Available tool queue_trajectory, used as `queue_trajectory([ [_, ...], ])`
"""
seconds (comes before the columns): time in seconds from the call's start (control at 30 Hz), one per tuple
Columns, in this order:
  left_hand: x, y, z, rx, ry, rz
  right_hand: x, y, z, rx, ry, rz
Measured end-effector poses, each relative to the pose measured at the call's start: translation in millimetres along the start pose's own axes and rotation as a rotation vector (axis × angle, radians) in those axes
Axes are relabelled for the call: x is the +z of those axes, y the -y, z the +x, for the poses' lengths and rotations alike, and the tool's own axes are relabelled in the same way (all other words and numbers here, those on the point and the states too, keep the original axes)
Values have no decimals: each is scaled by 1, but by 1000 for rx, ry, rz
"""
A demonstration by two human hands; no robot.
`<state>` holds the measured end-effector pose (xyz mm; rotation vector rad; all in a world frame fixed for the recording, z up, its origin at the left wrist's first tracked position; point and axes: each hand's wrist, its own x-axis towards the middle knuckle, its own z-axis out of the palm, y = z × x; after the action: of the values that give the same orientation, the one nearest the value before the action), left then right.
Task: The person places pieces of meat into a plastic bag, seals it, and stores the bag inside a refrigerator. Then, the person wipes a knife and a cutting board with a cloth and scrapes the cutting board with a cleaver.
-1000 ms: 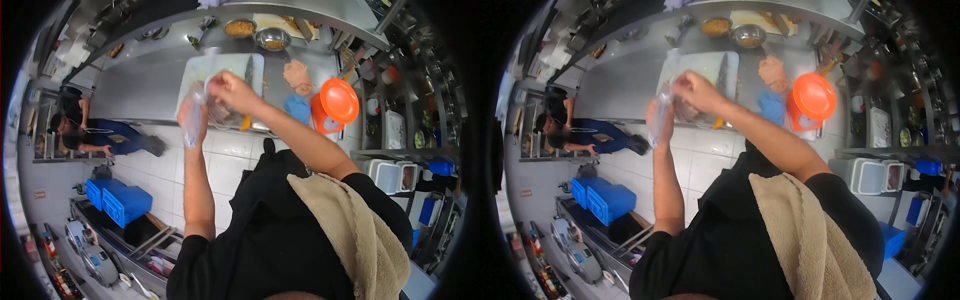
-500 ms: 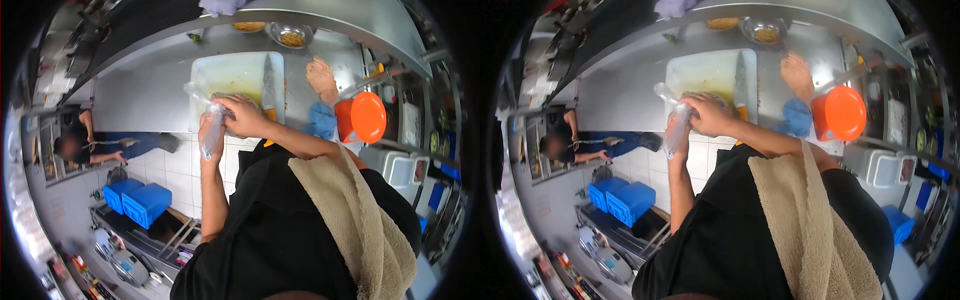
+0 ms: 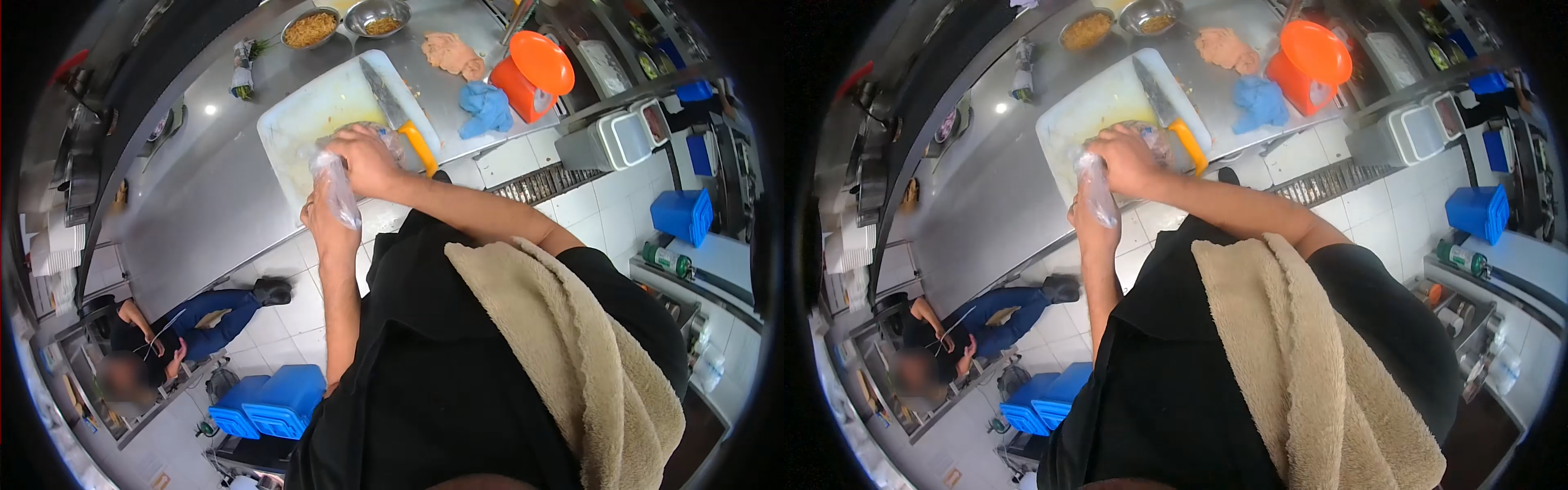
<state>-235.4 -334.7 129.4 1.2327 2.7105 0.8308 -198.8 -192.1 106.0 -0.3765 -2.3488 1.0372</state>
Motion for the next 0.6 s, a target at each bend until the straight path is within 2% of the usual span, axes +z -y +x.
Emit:
queue_trajectory([
  [0.13,7,32,4,-98,-15,-34,9,-12,-1,-5,49,121],
  [0.23,1,40,13,8,-152,-106,20,-18,-1,50,193,-28],
  [0.27,2,41,15,26,-178,-162,17,-13,-3,63,156,-9],
  [0.37,-8,30,11,52,-181,61,11,11,-13,96,66,32],
  [0.5,2,32,3,20,-197,-136,5,24,-27,158,-12,13],
  [0.6,2,12,-7,-192,-82,-663,-8,10,-30,137,-19,-23],
])
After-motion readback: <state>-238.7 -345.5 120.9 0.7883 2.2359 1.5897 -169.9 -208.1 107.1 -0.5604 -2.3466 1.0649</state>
